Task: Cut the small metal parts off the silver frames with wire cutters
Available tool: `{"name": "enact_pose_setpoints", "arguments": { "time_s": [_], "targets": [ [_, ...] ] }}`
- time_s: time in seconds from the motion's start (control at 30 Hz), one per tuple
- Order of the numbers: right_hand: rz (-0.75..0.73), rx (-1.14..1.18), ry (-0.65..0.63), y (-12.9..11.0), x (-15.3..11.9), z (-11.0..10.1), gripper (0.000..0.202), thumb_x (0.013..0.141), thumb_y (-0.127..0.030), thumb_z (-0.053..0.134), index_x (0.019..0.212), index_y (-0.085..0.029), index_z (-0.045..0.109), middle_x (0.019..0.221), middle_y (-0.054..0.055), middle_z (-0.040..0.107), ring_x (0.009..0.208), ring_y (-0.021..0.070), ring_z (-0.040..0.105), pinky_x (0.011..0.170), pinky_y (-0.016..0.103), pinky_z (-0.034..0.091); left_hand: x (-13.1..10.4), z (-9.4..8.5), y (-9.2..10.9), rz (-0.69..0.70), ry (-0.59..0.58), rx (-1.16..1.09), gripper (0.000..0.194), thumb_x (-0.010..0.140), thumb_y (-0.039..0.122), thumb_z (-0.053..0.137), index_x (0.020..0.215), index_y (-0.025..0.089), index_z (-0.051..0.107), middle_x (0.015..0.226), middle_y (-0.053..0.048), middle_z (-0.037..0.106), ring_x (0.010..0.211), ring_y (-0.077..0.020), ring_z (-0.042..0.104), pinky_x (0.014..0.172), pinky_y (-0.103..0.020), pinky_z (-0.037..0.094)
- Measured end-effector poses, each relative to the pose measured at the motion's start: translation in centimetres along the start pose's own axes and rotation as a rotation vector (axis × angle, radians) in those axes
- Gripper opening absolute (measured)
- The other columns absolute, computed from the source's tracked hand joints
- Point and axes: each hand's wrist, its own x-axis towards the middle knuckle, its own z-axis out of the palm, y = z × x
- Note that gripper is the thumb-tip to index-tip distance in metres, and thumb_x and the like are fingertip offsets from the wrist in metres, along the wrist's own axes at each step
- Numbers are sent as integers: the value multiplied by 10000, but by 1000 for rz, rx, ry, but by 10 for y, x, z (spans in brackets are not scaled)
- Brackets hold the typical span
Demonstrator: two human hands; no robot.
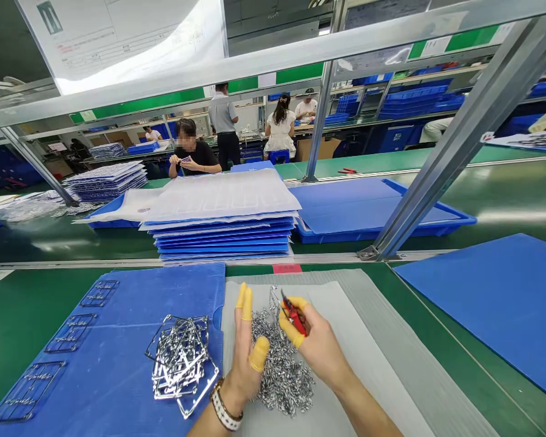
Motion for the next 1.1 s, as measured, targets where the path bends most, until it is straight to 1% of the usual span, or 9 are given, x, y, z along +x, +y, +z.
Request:
{"name": "enact_pose_setpoints", "arguments": {
  "time_s": [0.07,0.17,0.3,0.43,0.5,0.63,0.73,0.9,1.1],
  "targets": [
    [-203,-237,-63,1,-7,3,240,821,-194,485,1057,-217,524,948,52,621,845,177,586,767,332,477,7,-5,-4,-159,79,-152,476,826,322,577,1294,269,505,1446,-48,395,1380,-239,239,1112,-352,239],
    [-526,-537,-192,5,-18,19,318,764,-31,429,993,-220,544,920,50,613,872,188,558,844,382,441,17,-10,-11,-447,57,-397,549,859,532,431,1328,247,463,1303,-109,546,1254,-293,444,1037,-453,338],
    [-659,-714,-314,9,-27,35,343,735,9,434,971,-210,551,894,46,600,864,202,533,836,401,431,25,-14,-15,-642,-4,-576,615,841,577,418,1350,232,425,1150,-141,634,1089,-334,576,958,-527,376],
    [-633,-693,-360,4,-31,26,624,710,-35,515,1303,-185,389,1112,98,571,1033,243,504,913,425,404,27,-16,-15,-674,32,-578,583,847,500,462,1338,188,430,1066,-149,666,984,-328,629,931,-503,397],
    [-577,-676,-317,1,-30,18,637,759,-129,551,1354,-173,328,1124,114,570,1043,246,514,903,409,416,27,-17,-15,-642,55,-570,554,850,463,472,1326,182,445,1065,-137,668,961,-310,638,927,-479,407],
    [-321,-826,-166,-3,-19,9,341,830,-257,524,1163,-183,519,971,98,615,903,240,575,795,385,451,26,-16,-17,-546,67,-530,492,868,389,464,1317,190,465,1082,-111,668,974,-265,628,916,-423,424],
    [-180,-955,-185,-8,-10,12,246,826,-300,540,1039,-187,591,918,84,632,855,239,590,761,365,445,24,-14,-19,-516,42,-484,510,877,418,453,1329,182,462,1104,-112,662,1022,-251,603,929,-391,417],
    [-99,-1047,-252,-16,-3,17,233,843,-334,508,979,-184,623,916,94,646,849,244,592,739,343,424,22,-15,-25,-505,35,-437,551,870,490,442,1337,198,465,1136,-102,649,1066,-250,577,966,-394,392],
    [-57,-988,-305,-21,-1,16,256,827,-368,511,972,-190,625,941,93,649,854,243,584,718,329,409,23,-20,-30,-456,34,-359,549,873,485,439,1341,198,466,1167,-100,635,1101,-254,555,992,-400,365]
  ]
}}
